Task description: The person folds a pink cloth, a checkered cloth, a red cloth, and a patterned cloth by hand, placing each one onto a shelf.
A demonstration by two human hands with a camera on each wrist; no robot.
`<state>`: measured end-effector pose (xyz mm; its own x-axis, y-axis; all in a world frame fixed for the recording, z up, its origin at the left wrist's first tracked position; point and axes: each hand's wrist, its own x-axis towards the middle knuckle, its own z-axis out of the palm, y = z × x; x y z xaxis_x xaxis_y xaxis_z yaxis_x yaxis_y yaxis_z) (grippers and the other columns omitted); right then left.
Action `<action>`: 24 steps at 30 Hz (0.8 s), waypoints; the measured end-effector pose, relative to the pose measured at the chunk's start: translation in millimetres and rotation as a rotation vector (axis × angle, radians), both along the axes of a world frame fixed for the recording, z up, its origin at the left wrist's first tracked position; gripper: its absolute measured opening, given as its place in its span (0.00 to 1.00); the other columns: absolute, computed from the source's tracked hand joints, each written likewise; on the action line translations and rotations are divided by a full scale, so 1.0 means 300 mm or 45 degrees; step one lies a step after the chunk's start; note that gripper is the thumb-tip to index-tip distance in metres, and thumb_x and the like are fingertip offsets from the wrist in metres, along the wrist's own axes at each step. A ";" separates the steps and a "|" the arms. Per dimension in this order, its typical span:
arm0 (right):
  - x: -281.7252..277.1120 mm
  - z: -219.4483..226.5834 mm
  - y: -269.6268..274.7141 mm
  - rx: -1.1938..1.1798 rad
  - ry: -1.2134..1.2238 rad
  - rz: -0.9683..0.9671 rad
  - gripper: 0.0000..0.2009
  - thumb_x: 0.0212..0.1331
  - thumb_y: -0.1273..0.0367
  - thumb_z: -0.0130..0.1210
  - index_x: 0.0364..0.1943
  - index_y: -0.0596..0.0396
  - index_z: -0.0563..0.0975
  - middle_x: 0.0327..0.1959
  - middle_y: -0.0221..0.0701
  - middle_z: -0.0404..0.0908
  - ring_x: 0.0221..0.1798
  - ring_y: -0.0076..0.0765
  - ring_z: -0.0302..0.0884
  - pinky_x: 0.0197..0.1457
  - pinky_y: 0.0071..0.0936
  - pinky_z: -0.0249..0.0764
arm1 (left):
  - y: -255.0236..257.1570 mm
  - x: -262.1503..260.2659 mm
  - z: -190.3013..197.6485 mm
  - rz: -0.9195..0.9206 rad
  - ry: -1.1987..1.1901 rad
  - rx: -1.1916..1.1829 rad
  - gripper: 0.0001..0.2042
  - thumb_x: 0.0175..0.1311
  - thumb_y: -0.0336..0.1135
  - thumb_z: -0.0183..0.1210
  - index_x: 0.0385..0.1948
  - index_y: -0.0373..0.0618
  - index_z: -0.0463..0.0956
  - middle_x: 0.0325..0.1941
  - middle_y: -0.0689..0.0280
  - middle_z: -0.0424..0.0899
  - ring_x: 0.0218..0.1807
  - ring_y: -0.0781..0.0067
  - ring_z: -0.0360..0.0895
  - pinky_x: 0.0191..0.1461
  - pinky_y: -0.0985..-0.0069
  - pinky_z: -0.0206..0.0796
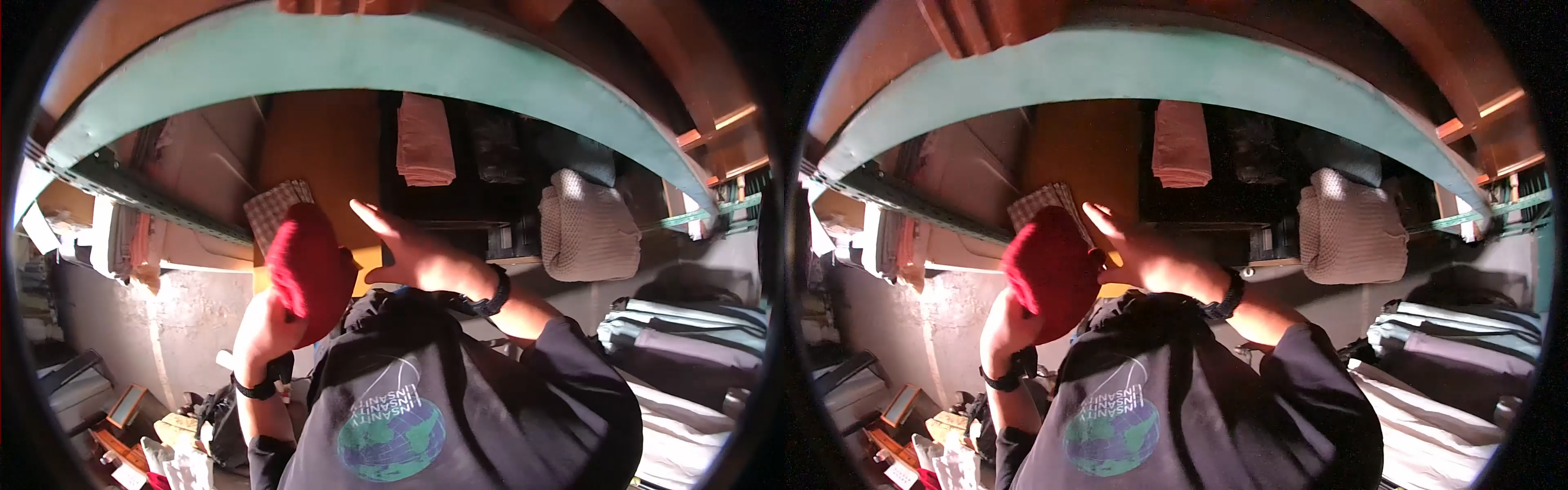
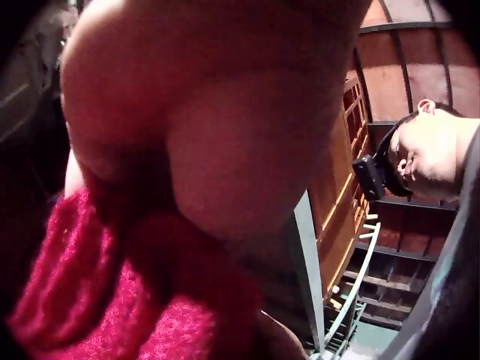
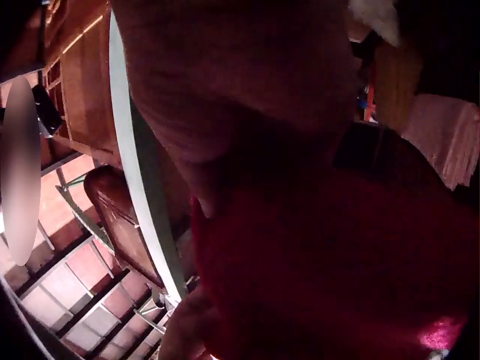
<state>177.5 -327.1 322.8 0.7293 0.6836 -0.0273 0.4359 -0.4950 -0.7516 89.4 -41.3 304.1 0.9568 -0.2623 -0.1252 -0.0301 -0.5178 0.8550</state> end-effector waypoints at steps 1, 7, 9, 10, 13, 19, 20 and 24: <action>0.010 -0.017 -0.017 0.052 -0.032 0.041 0.55 0.55 0.65 0.73 0.80 0.57 0.45 0.81 0.51 0.50 0.82 0.53 0.52 0.82 0.40 0.55 | -0.034 0.013 0.070 -0.098 -0.025 0.199 0.13 0.52 0.29 0.65 0.40 0.39 0.80 0.39 0.49 0.85 0.43 0.42 0.83 0.47 0.60 0.77; -0.004 0.047 -0.102 0.180 -0.107 0.270 0.42 0.60 0.69 0.66 0.77 0.62 0.55 0.74 0.46 0.68 0.75 0.50 0.66 0.76 0.44 0.64 | -0.164 0.059 0.176 -0.430 -0.244 0.465 0.15 0.51 0.29 0.63 0.42 0.39 0.77 0.41 0.52 0.83 0.43 0.45 0.83 0.46 0.57 0.77; -0.004 0.001 -0.130 0.329 0.096 0.334 0.30 0.63 0.70 0.65 0.69 0.58 0.69 0.60 0.44 0.81 0.62 0.47 0.80 0.62 0.38 0.76 | -0.186 0.060 0.163 -0.407 -0.289 0.411 0.21 0.50 0.27 0.59 0.50 0.40 0.78 0.45 0.52 0.84 0.47 0.45 0.83 0.50 0.58 0.77; -0.017 -0.001 -0.152 0.300 0.193 0.335 0.26 0.63 0.70 0.65 0.66 0.56 0.73 0.56 0.43 0.84 0.59 0.46 0.82 0.58 0.36 0.78 | -0.194 0.063 0.155 -0.410 -0.292 0.406 0.22 0.51 0.28 0.60 0.52 0.41 0.78 0.46 0.53 0.84 0.48 0.46 0.83 0.52 0.58 0.76; -0.058 -0.041 -0.212 0.463 0.180 0.141 0.21 0.61 0.72 0.66 0.59 0.52 0.76 0.52 0.37 0.85 0.55 0.45 0.84 0.57 0.36 0.78 | -0.236 0.053 0.182 -0.337 -0.197 0.382 0.22 0.53 0.32 0.66 0.53 0.42 0.80 0.49 0.55 0.85 0.52 0.50 0.82 0.57 0.61 0.75; -0.094 -0.043 -0.355 0.565 0.295 -0.013 0.21 0.62 0.69 0.67 0.58 0.53 0.77 0.51 0.38 0.85 0.56 0.38 0.84 0.58 0.34 0.78 | -0.244 0.087 0.033 -0.479 -0.144 0.348 0.20 0.51 0.31 0.69 0.49 0.41 0.82 0.41 0.56 0.82 0.47 0.50 0.81 0.51 0.61 0.74; -0.093 -0.054 -0.380 0.605 0.261 -0.072 0.21 0.62 0.69 0.68 0.58 0.53 0.77 0.52 0.37 0.85 0.57 0.37 0.83 0.60 0.33 0.77 | -0.261 0.098 0.025 -0.470 -0.211 0.354 0.20 0.51 0.30 0.69 0.49 0.41 0.82 0.42 0.55 0.83 0.47 0.51 0.81 0.51 0.62 0.74; -0.084 -0.090 -0.480 0.679 0.227 -0.293 0.22 0.61 0.68 0.69 0.58 0.55 0.77 0.55 0.32 0.84 0.58 0.31 0.81 0.62 0.29 0.75 | -0.352 0.142 0.040 -0.259 -0.207 0.154 0.19 0.55 0.29 0.67 0.51 0.40 0.81 0.48 0.54 0.85 0.51 0.51 0.83 0.53 0.64 0.75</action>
